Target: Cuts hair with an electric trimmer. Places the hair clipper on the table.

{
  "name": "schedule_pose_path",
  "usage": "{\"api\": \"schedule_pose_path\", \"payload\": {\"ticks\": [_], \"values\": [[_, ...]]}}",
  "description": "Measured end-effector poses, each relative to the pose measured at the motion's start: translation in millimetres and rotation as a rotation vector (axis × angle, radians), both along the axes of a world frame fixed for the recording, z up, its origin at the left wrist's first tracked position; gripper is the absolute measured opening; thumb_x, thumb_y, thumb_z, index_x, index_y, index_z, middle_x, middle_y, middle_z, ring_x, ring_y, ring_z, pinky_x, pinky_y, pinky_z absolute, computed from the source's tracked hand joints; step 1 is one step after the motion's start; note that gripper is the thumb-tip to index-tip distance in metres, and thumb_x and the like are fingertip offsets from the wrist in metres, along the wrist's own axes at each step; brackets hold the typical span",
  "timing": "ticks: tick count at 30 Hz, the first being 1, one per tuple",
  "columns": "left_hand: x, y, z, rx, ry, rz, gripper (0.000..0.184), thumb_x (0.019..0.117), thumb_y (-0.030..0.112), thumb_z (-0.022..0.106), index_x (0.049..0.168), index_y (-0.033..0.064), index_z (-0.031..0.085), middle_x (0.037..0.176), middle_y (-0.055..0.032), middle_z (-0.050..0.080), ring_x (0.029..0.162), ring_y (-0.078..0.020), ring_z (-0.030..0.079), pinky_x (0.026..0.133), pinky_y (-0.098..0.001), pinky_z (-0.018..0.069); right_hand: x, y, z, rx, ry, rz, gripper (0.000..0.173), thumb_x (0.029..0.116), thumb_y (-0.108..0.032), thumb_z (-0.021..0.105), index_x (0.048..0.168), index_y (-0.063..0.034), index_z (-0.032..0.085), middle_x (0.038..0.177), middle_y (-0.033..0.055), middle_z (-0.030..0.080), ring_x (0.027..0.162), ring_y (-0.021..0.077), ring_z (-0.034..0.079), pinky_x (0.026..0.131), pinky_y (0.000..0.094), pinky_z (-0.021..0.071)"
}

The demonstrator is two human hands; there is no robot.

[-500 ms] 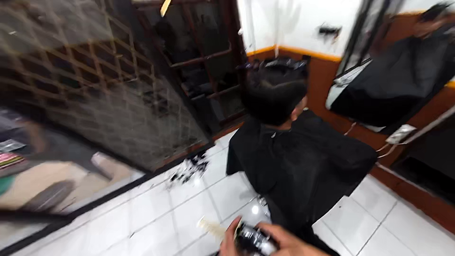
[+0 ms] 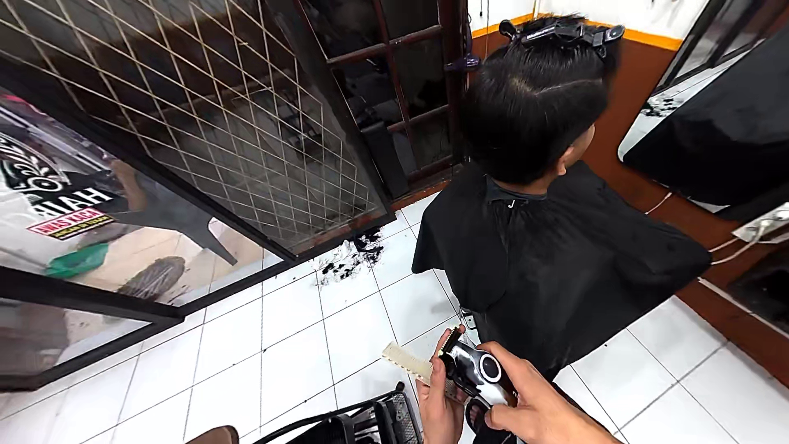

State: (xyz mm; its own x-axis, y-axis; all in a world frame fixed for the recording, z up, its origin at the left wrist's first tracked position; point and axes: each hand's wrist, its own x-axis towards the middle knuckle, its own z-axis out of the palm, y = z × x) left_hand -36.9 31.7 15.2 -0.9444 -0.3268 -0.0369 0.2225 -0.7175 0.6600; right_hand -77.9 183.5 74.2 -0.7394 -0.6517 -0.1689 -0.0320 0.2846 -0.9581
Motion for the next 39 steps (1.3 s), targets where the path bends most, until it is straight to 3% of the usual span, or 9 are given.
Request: {"api": "schedule_pose_path", "payload": {"ticks": [7, 11, 13, 16, 22, 27, 30, 32, 39], "values": [[-13, 9, -9, -0.142, 0.167, -0.089, 0.064, 0.0938, 0.063, 0.057, 0.144, 0.0227, 0.06, 0.146, 0.0021, 0.06, 0.124, -0.0068, 0.063, 0.094, -0.0215, 0.0556, -11, 7, -5, -0.167, 0.011, -0.018, 0.062, 0.0761, -0.015, 0.072, 0.133, -0.0037, 0.051, 0.106, 0.0044, 0.068, 0.092, 0.0071, 0.068, 0.077, 0.027, 0.0581], [-45, -7, 10, -0.254, 0.212, -0.131, 0.055, 0.093, 0.054, 0.065, 0.141, 0.0283, 0.054, 0.133, 0.0022, 0.068, 0.061, 0.0023, 0.06, 0.051, -0.0137, 0.0469, -35, 36, -8, -0.466, 0.137, 0.056, 0.08, 0.078, -0.012, 0.068, 0.148, 0.0068, 0.033, 0.131, 0.0115, 0.058, 0.115, 0.0079, 0.061, 0.098, 0.0255, 0.0535], [-67, -23, 24, -0.285, 0.287, -0.205, 0.037, 0.0947, 0.046, 0.063, 0.128, 0.0298, 0.061, 0.119, -0.0005, 0.069, 0.057, -0.0028, 0.057, 0.05, -0.0177, 0.0462, -46, 56, -1, -0.535, 0.147, -0.041, 0.076, 0.076, -0.011, 0.069, 0.145, 0.0025, 0.042, 0.118, 0.0079, 0.065, 0.093, 0.0069, 0.067, 0.08, 0.0256, 0.0591], [-104, -20, 79, -0.792, 0.29, -0.125, 0.018, 0.1054, 0.036, 0.049, 0.112, 0.0219, 0.058, 0.084, 0.0054, 0.067, 0.054, -0.0027, 0.058, 0.048, -0.0174, 0.0507, -67, 89, -3, -0.718, 0.006, -0.116, 0.06, 0.0845, -0.023, 0.071, 0.14, -0.0103, 0.049, 0.109, 0.0017, 0.07, 0.063, 0.0051, 0.064, 0.053, 0.0232, 0.0565], [-191, 48, 189, -1.982, 0.333, 0.463, 0.026, 0.1, 0.023, 0.061, 0.106, 0.0042, 0.078, 0.089, -0.0108, 0.074, 0.079, -0.0147, 0.068, 0.07, -0.0313, 0.0545, -118, 150, -10, -0.916, -0.074, -0.165, 0.06, 0.0834, -0.02, 0.073, 0.138, -0.0151, 0.049, 0.112, 0.0, 0.069, 0.064, 0.0054, 0.065, 0.054, 0.0219, 0.0571], [-219, 80, 191, -2.353, 0.257, 0.502, 0.024, 0.0997, 0.022, 0.06, 0.104, 0.0066, 0.079, 0.097, -0.0143, 0.076, 0.087, -0.0323, 0.072, 0.069, -0.0466, 0.055, -156, 192, -4, -1.068, -0.079, -0.309, 0.046, 0.0955, -0.042, 0.065, 0.134, -0.0192, 0.054, 0.106, 0.0019, 0.07, 0.063, 0.009, 0.066, 0.052, 0.0256, 0.059], [-204, 105, 182, -2.466, 0.199, 0.255, 0.021, 0.0981, 0.016, 0.057, 0.1, 0.0012, 0.071, 0.088, -0.0141, 0.074, 0.072, -0.0275, 0.072, 0.061, -0.0421, 0.0585, -189, 209, 13, -1.141, -0.04, -0.458, 0.058, 0.0943, -0.065, 0.058, 0.131, -0.0209, 0.058, 0.095, 0.0007, 0.07, 0.069, 0.0113, 0.068, 0.06, 0.0272, 0.0601], [-204, 118, 169, -2.5, 0.244, 0.158, 0.014, 0.0911, 0.009, 0.058, 0.096, -0.0009, 0.067, 0.08, -0.0146, 0.071, 0.064, -0.0286, 0.07, 0.055, -0.0418, 0.0562, -208, 218, 26, -1.214, -0.05, -0.394, 0.055, 0.0947, -0.055, 0.065, 0.134, -0.0199, 0.052, 0.106, 0.0043, 0.068, 0.084, 0.0177, 0.07, 0.072, 0.0337, 0.0627], [-231, 105, 151, -2.79, 0.189, 0.273, 0.065, 0.093, 0.019, 0.059, 0.157, 0.0207, 0.046, 0.078, -0.0155, 0.062, 0.056, -0.034, 0.061, 0.044, -0.0432, 0.0419, -229, 176, 54, -0.971, 0.01, -0.276, 0.034, 0.0798, -0.014, 0.073, 0.111, -0.0116, 0.059, 0.073, 0.0015, 0.067, 0.053, 0.0107, 0.065, 0.049, 0.0269, 0.0592]]}}
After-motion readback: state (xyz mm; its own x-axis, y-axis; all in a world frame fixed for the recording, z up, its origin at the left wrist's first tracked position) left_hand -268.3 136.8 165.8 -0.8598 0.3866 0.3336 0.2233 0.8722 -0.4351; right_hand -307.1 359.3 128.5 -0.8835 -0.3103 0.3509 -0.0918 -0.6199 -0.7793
